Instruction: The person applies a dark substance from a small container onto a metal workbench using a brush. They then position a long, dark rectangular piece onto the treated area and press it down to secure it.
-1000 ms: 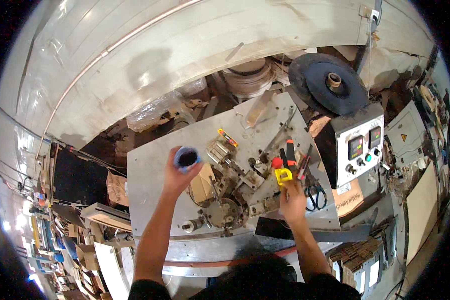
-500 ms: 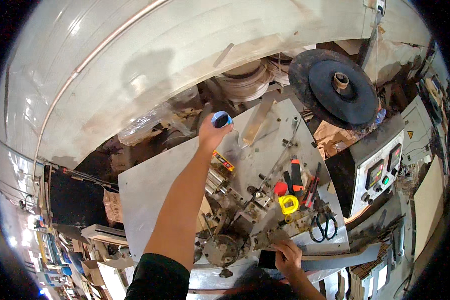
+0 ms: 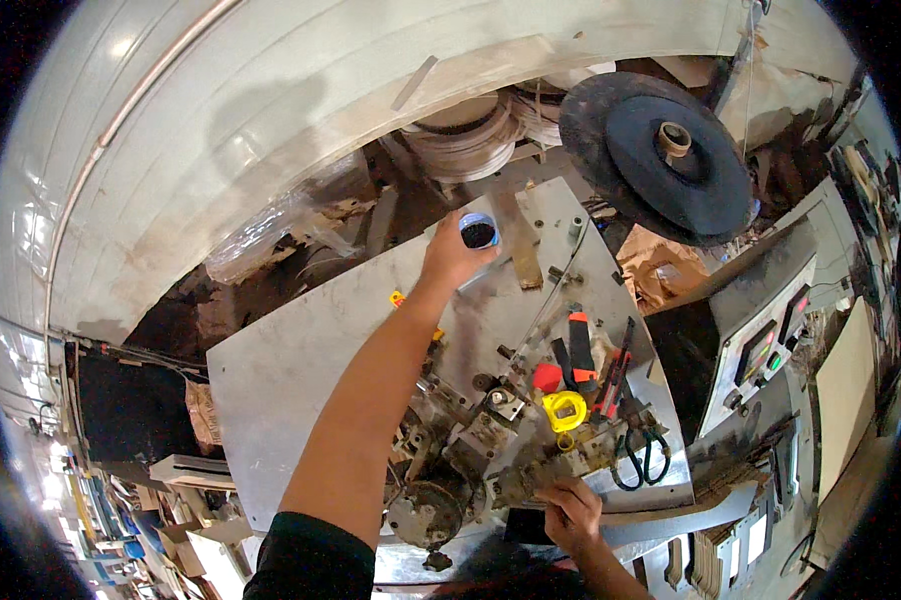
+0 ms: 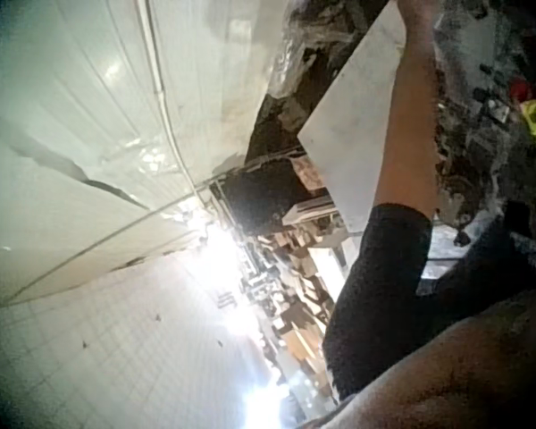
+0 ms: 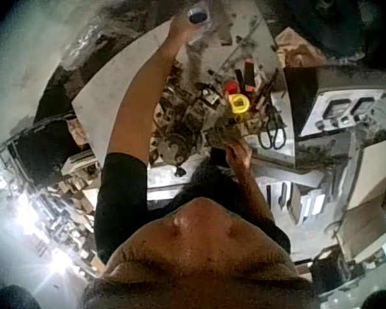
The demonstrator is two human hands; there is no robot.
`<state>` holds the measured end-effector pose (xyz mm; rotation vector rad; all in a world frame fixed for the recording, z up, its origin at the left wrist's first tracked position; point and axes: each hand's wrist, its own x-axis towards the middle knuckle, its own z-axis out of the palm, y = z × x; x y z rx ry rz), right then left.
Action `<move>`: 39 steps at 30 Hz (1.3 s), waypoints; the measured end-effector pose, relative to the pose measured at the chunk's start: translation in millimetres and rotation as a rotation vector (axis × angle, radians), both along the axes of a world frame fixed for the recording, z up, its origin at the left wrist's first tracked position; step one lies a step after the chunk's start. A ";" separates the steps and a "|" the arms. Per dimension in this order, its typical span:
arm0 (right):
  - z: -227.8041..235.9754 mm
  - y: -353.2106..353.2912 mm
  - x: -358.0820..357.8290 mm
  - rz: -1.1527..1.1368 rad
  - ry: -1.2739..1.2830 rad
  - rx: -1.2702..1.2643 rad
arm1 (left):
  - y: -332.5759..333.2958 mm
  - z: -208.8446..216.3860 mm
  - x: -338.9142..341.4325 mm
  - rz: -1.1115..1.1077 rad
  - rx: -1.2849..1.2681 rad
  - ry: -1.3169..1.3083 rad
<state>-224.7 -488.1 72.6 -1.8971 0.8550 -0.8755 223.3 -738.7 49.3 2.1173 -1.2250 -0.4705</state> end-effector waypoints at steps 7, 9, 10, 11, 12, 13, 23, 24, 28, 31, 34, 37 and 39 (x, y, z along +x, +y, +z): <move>7.2 -13.9 -34.5 -0.015 0.093 -0.240 | 26.5 50.6 -2.1 -0.059 -0.171 -0.189; 5.9 -7.6 -59.2 0.070 0.165 -0.275 | 75.7 75.8 23.1 -0.090 -0.316 -0.081; 2.2 -0.8 -77.1 0.091 0.218 -0.291 | 92.9 108.5 -8.6 -0.056 -0.304 0.094; -1.1 7.8 -92.2 0.073 0.254 -0.319 | 115.8 145.3 -29.4 -0.042 -0.291 0.037; -4.8 16.0 -107.7 0.070 0.275 -0.353 | 142.3 171.6 -40.2 -0.013 -0.282 -0.035; -12.1 24.3 -121.3 0.079 0.282 -0.390 | 179.2 178.7 -23.2 -0.014 -0.367 -0.028; -16.9 43.5 -216.7 0.074 0.684 -0.334 | 450.5 272.0 -126.4 0.290 -0.716 -0.403; -21.3 43.6 -222.1 0.102 0.699 -0.383 | 472.0 264.8 -137.7 0.286 -0.778 -0.386; -23.9 23.2 -229.4 0.196 0.711 -0.486 | 556.5 248.1 -173.6 0.193 -0.674 -0.566; -27.6 28.0 -223.9 0.197 0.653 -0.524 | 596.1 242.0 -200.3 0.170 -0.593 -0.610; -14.8 54.9 -214.7 0.160 0.626 -0.564 | 629.9 231.0 -224.2 0.146 -0.532 -0.657; -3.8 93.3 -201.8 0.162 0.590 -0.585 | 673.2 195.5 -233.7 0.129 -0.540 -0.630; -3.8 123.8 -192.8 0.186 0.564 -0.602 | 700.9 164.8 -242.3 0.157 -0.523 -0.557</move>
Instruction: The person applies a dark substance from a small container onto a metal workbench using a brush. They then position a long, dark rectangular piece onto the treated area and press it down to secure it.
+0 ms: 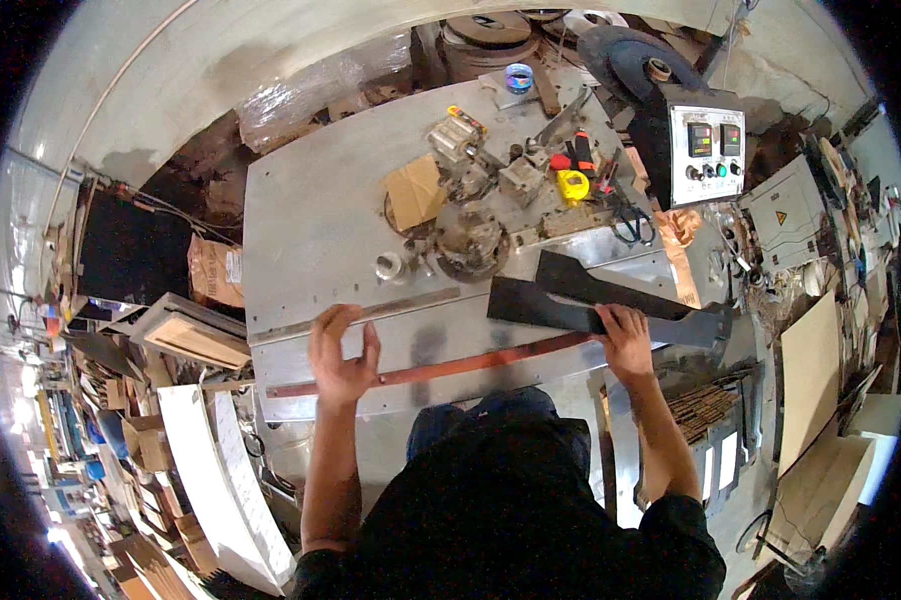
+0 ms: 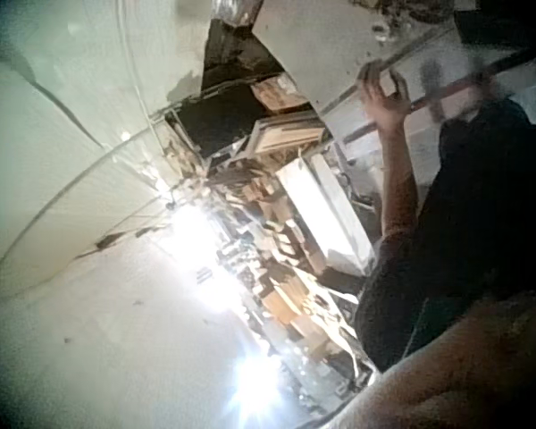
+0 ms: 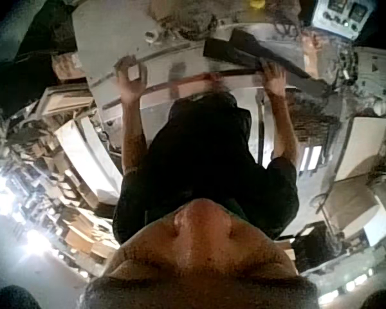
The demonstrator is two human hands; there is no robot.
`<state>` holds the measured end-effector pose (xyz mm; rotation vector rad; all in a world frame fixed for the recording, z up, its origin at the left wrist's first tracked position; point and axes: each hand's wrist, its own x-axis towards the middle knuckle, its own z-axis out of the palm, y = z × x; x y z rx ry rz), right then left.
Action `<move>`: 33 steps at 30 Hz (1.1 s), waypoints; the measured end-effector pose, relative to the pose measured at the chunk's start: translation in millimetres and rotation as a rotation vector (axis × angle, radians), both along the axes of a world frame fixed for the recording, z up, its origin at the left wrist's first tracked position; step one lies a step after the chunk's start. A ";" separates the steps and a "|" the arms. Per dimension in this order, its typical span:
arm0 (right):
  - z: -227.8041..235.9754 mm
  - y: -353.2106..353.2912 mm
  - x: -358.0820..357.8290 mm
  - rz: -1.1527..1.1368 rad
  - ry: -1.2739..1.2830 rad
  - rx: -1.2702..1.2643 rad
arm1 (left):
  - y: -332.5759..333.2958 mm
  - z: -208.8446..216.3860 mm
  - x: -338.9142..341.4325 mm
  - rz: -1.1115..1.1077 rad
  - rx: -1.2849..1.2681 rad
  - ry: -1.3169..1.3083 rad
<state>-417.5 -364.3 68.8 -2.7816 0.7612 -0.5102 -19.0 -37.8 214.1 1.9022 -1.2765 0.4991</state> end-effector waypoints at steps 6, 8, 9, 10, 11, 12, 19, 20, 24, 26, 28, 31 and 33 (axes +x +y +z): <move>-16.7 97.1 66.2 0.093 0.047 0.029 | 82.5 -122.5 14.8 0.078 0.161 0.461; -30.7 123.3 97.3 0.079 0.106 0.068 | 109.4 -158.9 23.4 0.097 0.211 0.493; -34.8 134.3 112.3 0.080 0.099 0.084 | 120.0 -174.8 28.2 0.104 0.227 0.448; -37.3 144.2 124.3 0.083 0.090 0.099 | 130.6 -191.5 33.0 0.113 0.242 0.402; -37.6 151.1 136.7 0.073 0.090 0.115 | 138.9 -201.3 38.3 0.105 0.289 0.411; -36.7 155.9 147.1 0.063 0.090 0.131 | 144.8 -212.0 38.8 0.113 0.318 0.417; -33.6 172.2 154.8 -0.084 0.138 0.157 | 148.0 -211.6 11.6 0.071 0.353 0.325; -35.6 173.1 154.1 -0.103 0.129 0.120 | 146.7 -213.9 12.2 0.048 0.331 0.318; -50.1 172.2 149.0 -0.091 0.096 0.109 | 145.7 -212.4 11.3 -0.039 0.368 0.317; -59.8 170.5 145.8 -0.112 0.109 0.102 | 143.6 -208.4 10.8 -0.075 0.395 0.309; -64.9 170.1 143.8 -0.123 0.116 0.114 | 139.4 -207.3 10.6 -0.059 0.386 0.272; -66.3 168.6 145.1 -0.126 0.110 0.118 | 138.6 -211.2 10.4 -0.028 0.386 0.284; -70.1 174.5 147.1 -0.147 0.095 0.075 | 143.2 -216.4 9.7 0.008 0.394 0.261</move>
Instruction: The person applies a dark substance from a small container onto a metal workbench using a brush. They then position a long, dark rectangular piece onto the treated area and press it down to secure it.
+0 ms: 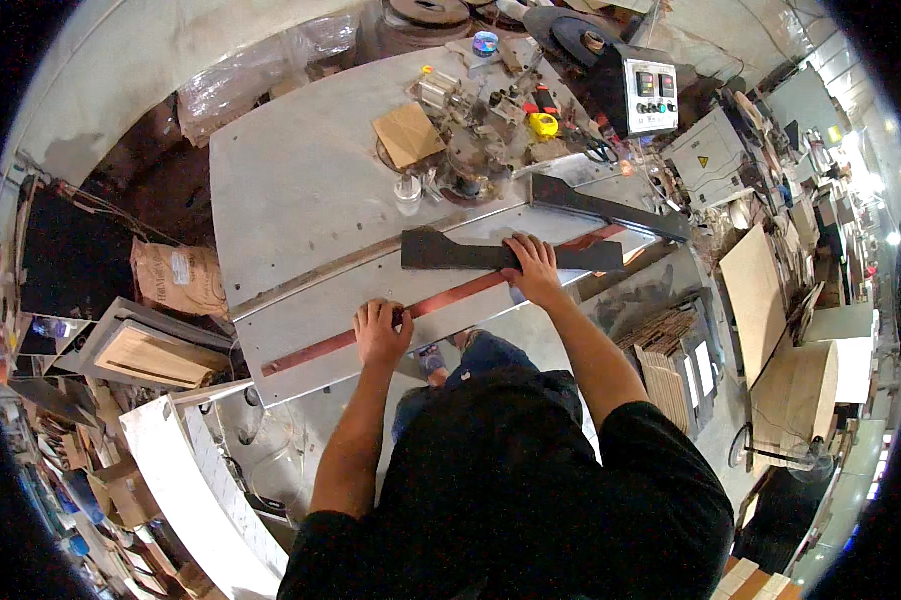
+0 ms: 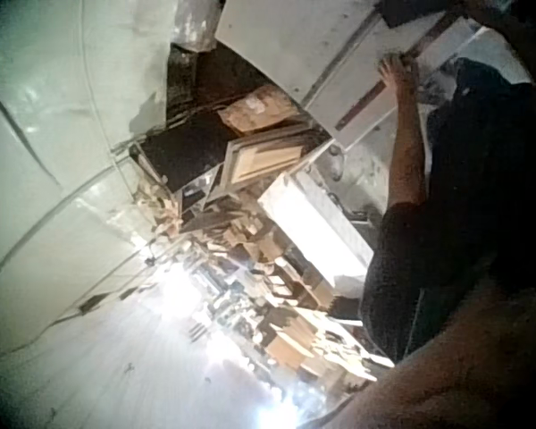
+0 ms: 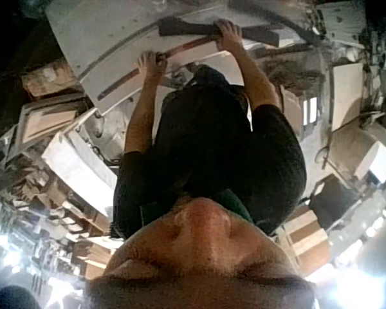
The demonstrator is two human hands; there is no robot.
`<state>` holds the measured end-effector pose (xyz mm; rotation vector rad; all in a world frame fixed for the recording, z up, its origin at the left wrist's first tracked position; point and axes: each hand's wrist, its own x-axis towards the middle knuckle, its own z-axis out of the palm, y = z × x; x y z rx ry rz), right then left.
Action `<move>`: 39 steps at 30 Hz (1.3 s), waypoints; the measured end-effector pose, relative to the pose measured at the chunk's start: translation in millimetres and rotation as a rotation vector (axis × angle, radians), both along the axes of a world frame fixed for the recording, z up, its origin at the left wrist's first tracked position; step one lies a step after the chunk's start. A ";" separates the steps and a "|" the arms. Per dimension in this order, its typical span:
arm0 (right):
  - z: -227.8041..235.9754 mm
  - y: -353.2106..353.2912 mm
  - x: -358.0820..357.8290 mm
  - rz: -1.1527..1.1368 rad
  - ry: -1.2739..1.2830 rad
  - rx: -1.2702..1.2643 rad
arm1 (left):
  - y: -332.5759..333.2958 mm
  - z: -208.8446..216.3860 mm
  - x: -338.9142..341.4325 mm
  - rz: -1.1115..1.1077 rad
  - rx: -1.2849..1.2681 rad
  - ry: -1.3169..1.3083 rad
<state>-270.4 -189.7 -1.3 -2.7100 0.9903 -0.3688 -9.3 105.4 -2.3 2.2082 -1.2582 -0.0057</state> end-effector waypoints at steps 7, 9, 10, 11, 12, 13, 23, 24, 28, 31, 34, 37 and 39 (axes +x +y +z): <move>6.3 9.5 -1.9 -0.028 -0.017 -0.072 | 6.9 -2.2 -4.7 0.098 -0.011 0.138; 4.3 10.9 -1.8 -0.048 -0.043 -0.085 | -6.6 -0.7 -3.6 0.143 0.046 0.203; 8.1 14.1 2.1 -0.056 -0.032 -0.088 | -13.6 -0.7 -4.8 0.173 0.021 0.148; 8.9 12.2 -2.0 -0.059 -0.041 -0.096 | -26.4 0.9 -9.2 0.194 -0.005 0.104; 8.4 10.2 -3.0 -0.056 -0.052 -0.122 | -39.0 2.6 -10.6 0.190 0.112 0.148; 5.7 7.2 -4.2 -0.051 -0.063 -0.147 | -51.7 3.4 -11.4 0.187 0.086 0.125; 13.0 -33.3 -14.3 0.081 -0.193 -0.199 | -133.2 7.2 -25.4 0.096 0.250 0.048; 14.5 -35.0 -15.3 0.086 -0.185 -0.195 | -133.7 7.2 -25.1 0.098 0.262 0.026; 11.8 -35.8 -13.1 0.058 -0.028 -0.048 | -137.0 15.1 -21.9 0.127 0.295 -0.006; 9.2 -37.0 -16.9 0.071 0.070 0.008 | -137.3 14.7 -25.3 0.137 0.288 0.025; 6.2 -37.0 -18.5 0.080 0.088 0.004 | -137.5 16.0 -23.1 0.108 0.331 0.050; 8.6 -37.8 -16.3 0.083 0.055 -0.010 | -136.5 12.3 -22.2 0.101 0.320 0.049; 13.2 -38.0 -11.1 0.081 -0.007 -0.008 | -135.8 14.8 -21.0 0.112 0.348 0.051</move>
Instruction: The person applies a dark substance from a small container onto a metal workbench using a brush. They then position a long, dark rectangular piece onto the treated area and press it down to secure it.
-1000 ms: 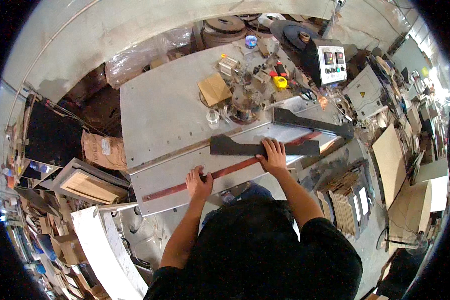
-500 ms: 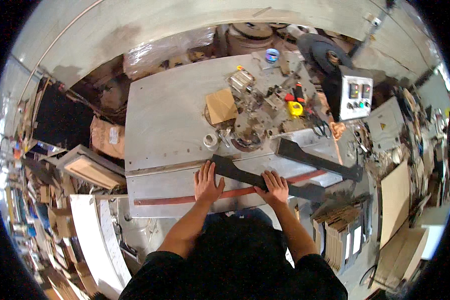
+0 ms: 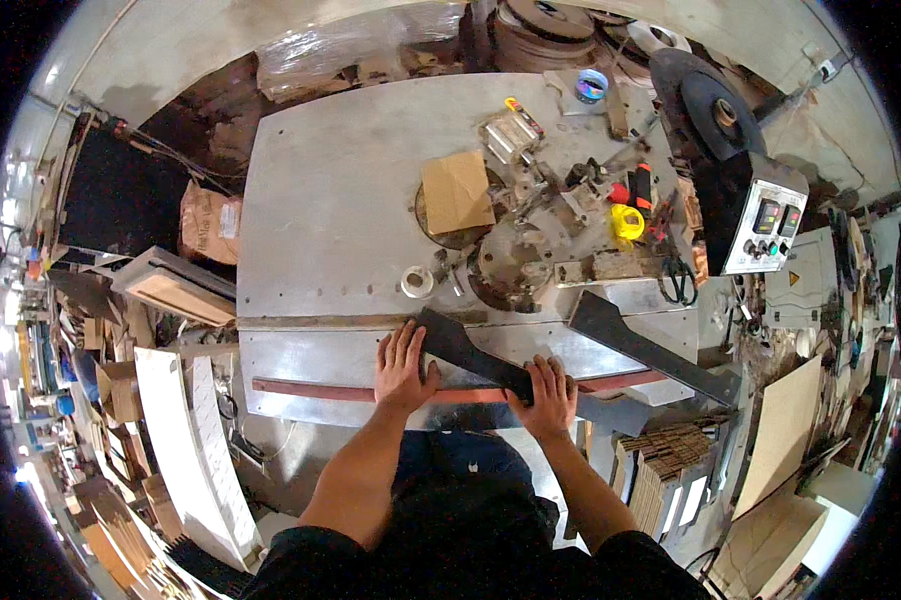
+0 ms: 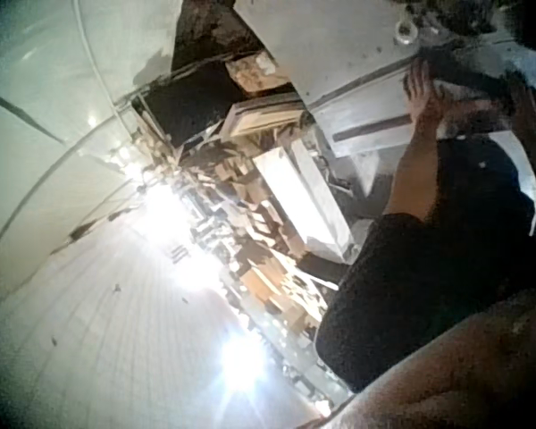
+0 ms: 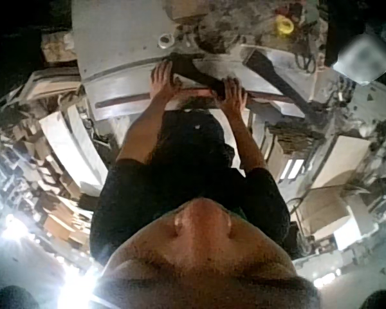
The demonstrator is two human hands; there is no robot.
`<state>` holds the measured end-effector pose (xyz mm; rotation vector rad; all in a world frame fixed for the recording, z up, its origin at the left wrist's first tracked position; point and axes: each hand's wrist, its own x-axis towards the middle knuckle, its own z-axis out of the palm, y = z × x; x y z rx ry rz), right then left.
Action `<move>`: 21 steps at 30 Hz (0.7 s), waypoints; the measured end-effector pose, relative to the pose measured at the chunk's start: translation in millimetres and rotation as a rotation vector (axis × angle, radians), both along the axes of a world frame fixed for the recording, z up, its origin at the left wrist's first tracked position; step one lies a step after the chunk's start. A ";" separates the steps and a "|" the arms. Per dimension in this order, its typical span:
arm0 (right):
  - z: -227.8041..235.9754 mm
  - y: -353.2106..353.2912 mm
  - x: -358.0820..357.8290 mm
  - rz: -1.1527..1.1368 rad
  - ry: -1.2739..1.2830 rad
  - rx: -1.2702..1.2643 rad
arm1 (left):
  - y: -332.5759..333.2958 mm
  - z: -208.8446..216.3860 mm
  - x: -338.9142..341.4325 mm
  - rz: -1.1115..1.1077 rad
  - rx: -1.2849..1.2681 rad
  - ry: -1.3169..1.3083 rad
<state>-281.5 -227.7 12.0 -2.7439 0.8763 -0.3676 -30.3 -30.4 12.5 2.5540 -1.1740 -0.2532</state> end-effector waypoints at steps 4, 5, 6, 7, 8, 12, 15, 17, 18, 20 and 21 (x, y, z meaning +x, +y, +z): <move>-3.2 -1.6 -0.3 -0.014 0.026 -0.020 | -0.1 -1.2 2.3 -0.004 0.029 0.007; -0.4 -3.1 -1.5 -0.039 0.035 -0.020 | -2.8 -2.7 0.3 0.002 0.033 -0.008; -0.8 -0.5 1.1 -0.035 0.033 0.005 | -3.1 -3.0 -0.4 0.006 0.038 -0.023; -1.9 -1.1 0.0 -0.041 0.042 0.019 | -5.6 1.4 -0.6 0.007 0.044 0.024; -1.4 -2.6 -1.9 -0.043 0.054 0.030 | -8.2 3.7 -0.4 0.019 0.054 0.058; -1.7 -7.0 -6.4 -0.002 -0.002 -0.007 | -6.3 -12.2 -4.0 -0.004 0.006 -0.020; 1.3 -7.6 -7.7 -0.004 0.012 -0.009 | -7.1 -6.6 -2.8 -0.027 -0.008 -0.051; 6.5 -7.0 -3.7 -0.005 0.013 0.009 | -9.1 -4.4 -1.4 -0.024 -0.013 -0.076; 8.2 -7.9 -3.8 -0.005 0.014 0.018 | -9.6 -4.1 -2.8 -0.029 -0.030 -0.078; 4.2 -6.6 -4.5 0.007 0.037 0.012 | -8.2 -1.6 -0.2 -0.045 -0.059 -0.095; 2.8 -6.7 -6.4 0.006 0.034 0.009 | -8.4 -5.9 -0.2 -0.044 -0.069 -0.100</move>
